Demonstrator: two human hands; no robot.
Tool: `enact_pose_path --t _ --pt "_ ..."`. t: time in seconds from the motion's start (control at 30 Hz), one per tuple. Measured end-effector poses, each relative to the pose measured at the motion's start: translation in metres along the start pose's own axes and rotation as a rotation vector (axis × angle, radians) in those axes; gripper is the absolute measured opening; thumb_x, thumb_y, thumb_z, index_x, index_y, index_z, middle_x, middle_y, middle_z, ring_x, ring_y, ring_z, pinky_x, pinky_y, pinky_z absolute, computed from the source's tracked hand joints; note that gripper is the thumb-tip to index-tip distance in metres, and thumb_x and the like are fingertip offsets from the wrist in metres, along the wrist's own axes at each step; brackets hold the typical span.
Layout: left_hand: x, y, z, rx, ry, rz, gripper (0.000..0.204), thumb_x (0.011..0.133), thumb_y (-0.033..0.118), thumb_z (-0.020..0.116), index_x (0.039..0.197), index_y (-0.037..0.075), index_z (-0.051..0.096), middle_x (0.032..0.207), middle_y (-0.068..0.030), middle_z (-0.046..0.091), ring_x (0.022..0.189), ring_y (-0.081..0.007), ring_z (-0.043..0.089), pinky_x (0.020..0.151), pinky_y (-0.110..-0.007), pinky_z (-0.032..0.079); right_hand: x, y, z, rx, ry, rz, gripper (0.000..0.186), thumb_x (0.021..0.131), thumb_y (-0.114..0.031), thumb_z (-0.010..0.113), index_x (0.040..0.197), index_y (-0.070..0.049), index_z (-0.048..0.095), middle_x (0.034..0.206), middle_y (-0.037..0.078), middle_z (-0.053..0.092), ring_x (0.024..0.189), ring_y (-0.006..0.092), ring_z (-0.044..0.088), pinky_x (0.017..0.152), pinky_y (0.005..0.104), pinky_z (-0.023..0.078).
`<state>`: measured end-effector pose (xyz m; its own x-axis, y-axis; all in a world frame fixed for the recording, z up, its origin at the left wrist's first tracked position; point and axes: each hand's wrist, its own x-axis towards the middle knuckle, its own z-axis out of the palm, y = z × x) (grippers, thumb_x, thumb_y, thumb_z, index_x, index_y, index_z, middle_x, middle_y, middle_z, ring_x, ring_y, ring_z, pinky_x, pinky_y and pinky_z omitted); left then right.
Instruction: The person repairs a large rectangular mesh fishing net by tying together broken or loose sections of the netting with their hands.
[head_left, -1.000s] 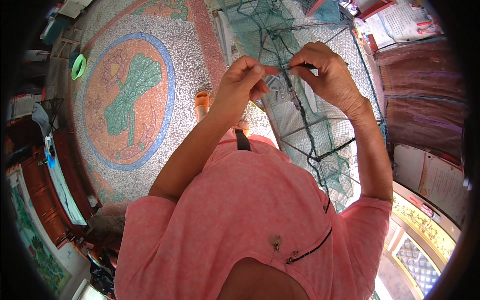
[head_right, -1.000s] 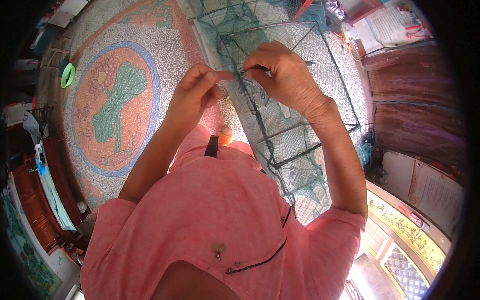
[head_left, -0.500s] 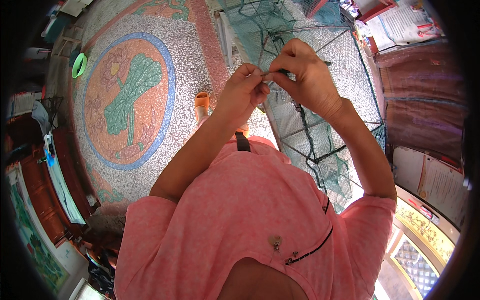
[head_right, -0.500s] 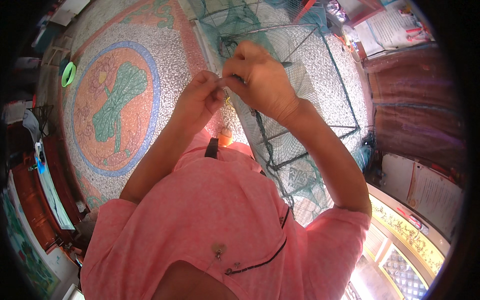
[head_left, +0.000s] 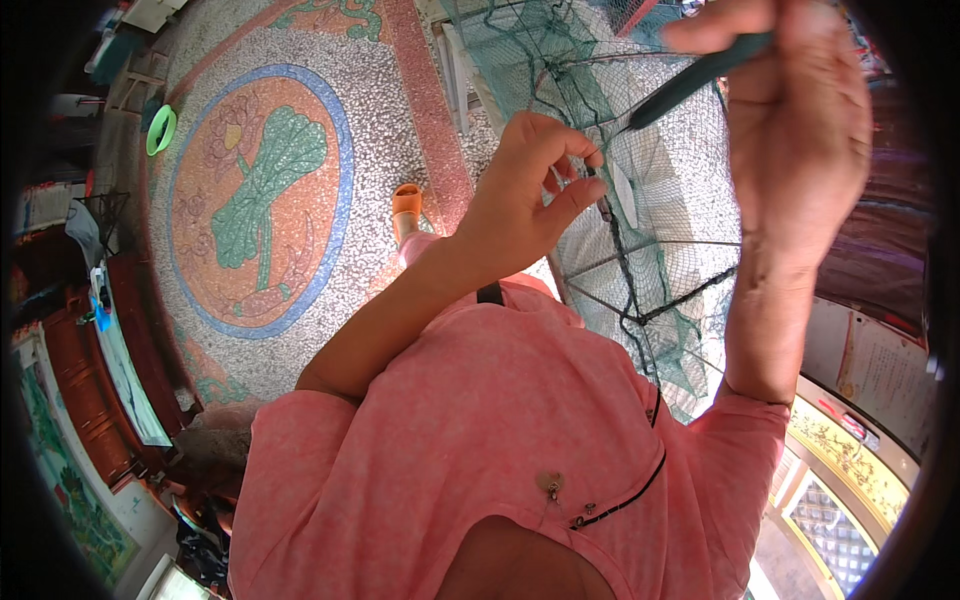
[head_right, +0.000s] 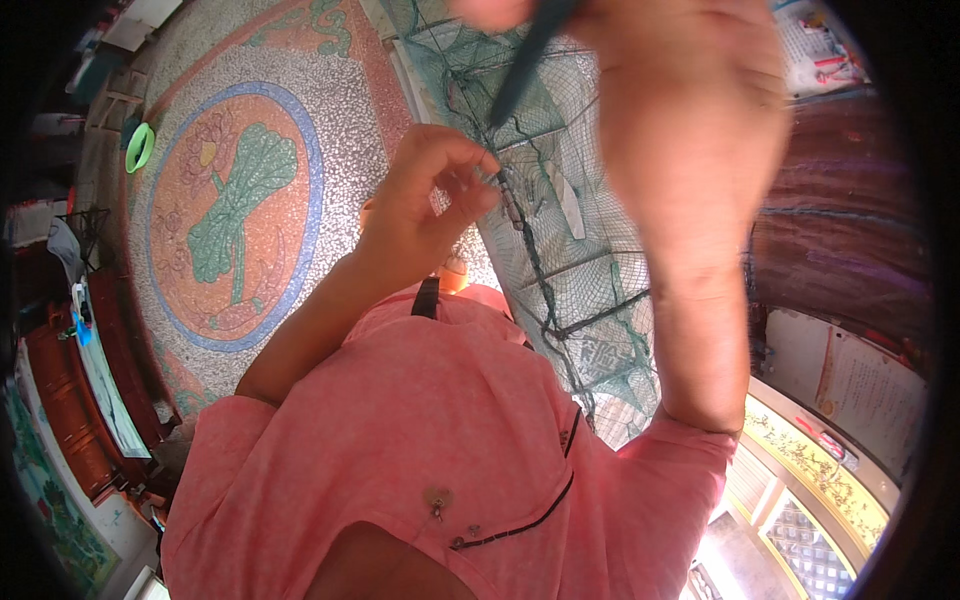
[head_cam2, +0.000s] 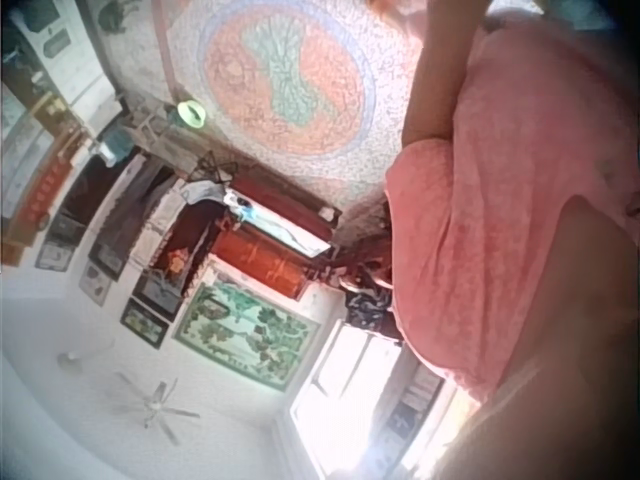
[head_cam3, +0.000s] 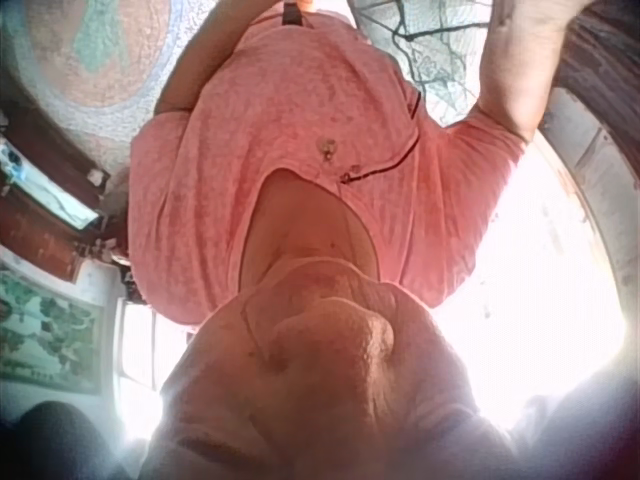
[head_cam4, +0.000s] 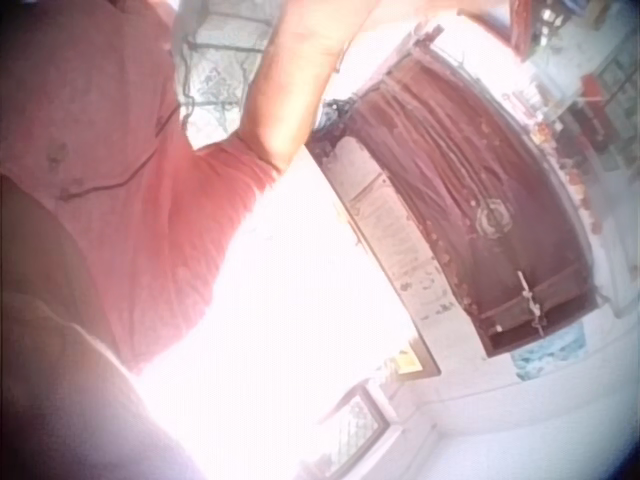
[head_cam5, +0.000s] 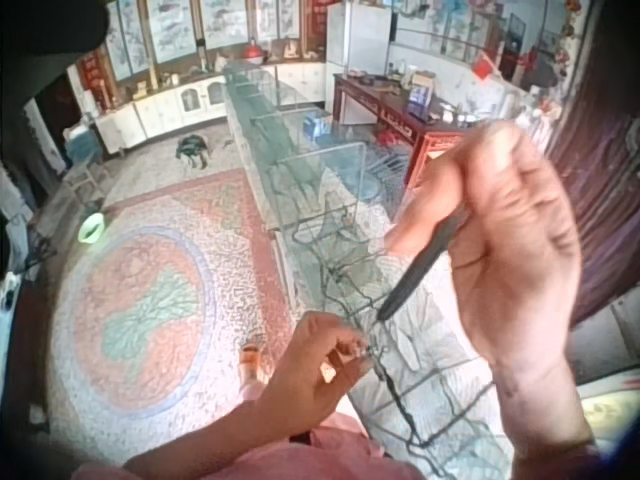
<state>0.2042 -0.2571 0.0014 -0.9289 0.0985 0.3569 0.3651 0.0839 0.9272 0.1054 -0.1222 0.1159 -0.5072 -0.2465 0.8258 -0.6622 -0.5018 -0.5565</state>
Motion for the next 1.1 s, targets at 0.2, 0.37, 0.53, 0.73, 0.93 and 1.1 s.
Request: enact_pose_path --t 0.2,0.37,0.53,0.73,0.93,1.1 --pt "0.013 -0.007 -0.014 -0.197 -0.017 -0.058 0.015 0.095 0.018 0.052 0.096 0.003 0.054 0.098 -0.0048 0.058 0.085 -0.0149 0.059 0.077 -0.028 0.046 0.019 -0.045 -0.007 0.052 0.175 0.073 0.023 0.1 -0.021 0.04 0.098 -0.003 0.054 0.072 0.002 0.057 0.049 0.0076 0.047 0.056 0.021 0.054" --pt "0.02 -0.007 -0.028 -0.447 0.083 -0.293 0.017 0.097 0.022 0.05 0.093 0.006 0.055 0.086 -0.0035 0.06 0.088 -0.0172 0.063 0.071 -0.026 0.044 0.009 -0.028 -0.032 -0.518 -0.046 -0.015 0.015 0.099 -0.018 0.045 0.096 -0.005 0.052 0.067 -0.001 0.05 0.046 0.0041 0.036 0.054 0.0198 0.052" --pt "0.018 -0.028 -0.033 -0.705 0.102 -0.413 0.015 0.096 0.022 0.051 0.09 0.009 0.054 0.088 -0.0034 0.059 0.078 -0.0143 0.061 0.066 -0.024 0.042 -0.033 -0.015 -0.034 -1.039 -0.479 0.286 0.012 0.082 -0.007 0.065 0.093 -0.009 0.062 0.087 0.005 0.064 0.08 0.0208 0.063 0.07 0.0296 0.051" --pt "0.015 -0.027 -0.029 -0.694 0.107 -0.449 0.015 0.096 0.022 0.051 0.09 0.01 0.053 0.091 -0.0042 0.06 0.074 -0.0099 0.056 0.064 -0.021 0.042 -0.058 0.002 -0.032 -1.118 -0.615 0.536 0.008 0.079 -0.011 0.066 0.085 -0.01 0.061 0.08 0.002 0.06 0.083 0.0227 0.06 0.071 0.0347 0.05" --pt "0.012 -0.03 -0.023 -0.644 0.137 -0.455 0.019 0.098 0.024 0.048 0.09 0.007 0.051 0.099 -0.0097 0.064 0.069 -0.0079 0.056 0.056 -0.021 0.04 -0.066 0.015 -0.032 -1.085 -0.627 0.537 0.008 0.078 -0.01 0.067 0.083 -0.01 0.062 0.081 0.003 0.059 0.085 0.0234 0.06 0.072 0.0348 0.05" --pt "0.009 -0.03 -0.021 -0.64 0.125 -0.463 0.016 0.098 0.021 0.047 0.088 0.009 0.05 0.104 -0.0119 0.064 0.066 -0.0047 0.051 0.057 -0.017 0.038 -0.069 0.02 -0.029 -0.998 -0.621 0.503 0.011 0.075 -0.005 0.068 0.083 -0.007 0.062 0.08 0.004 0.059 0.085 0.0249 0.059 0.072 0.0349 0.05"
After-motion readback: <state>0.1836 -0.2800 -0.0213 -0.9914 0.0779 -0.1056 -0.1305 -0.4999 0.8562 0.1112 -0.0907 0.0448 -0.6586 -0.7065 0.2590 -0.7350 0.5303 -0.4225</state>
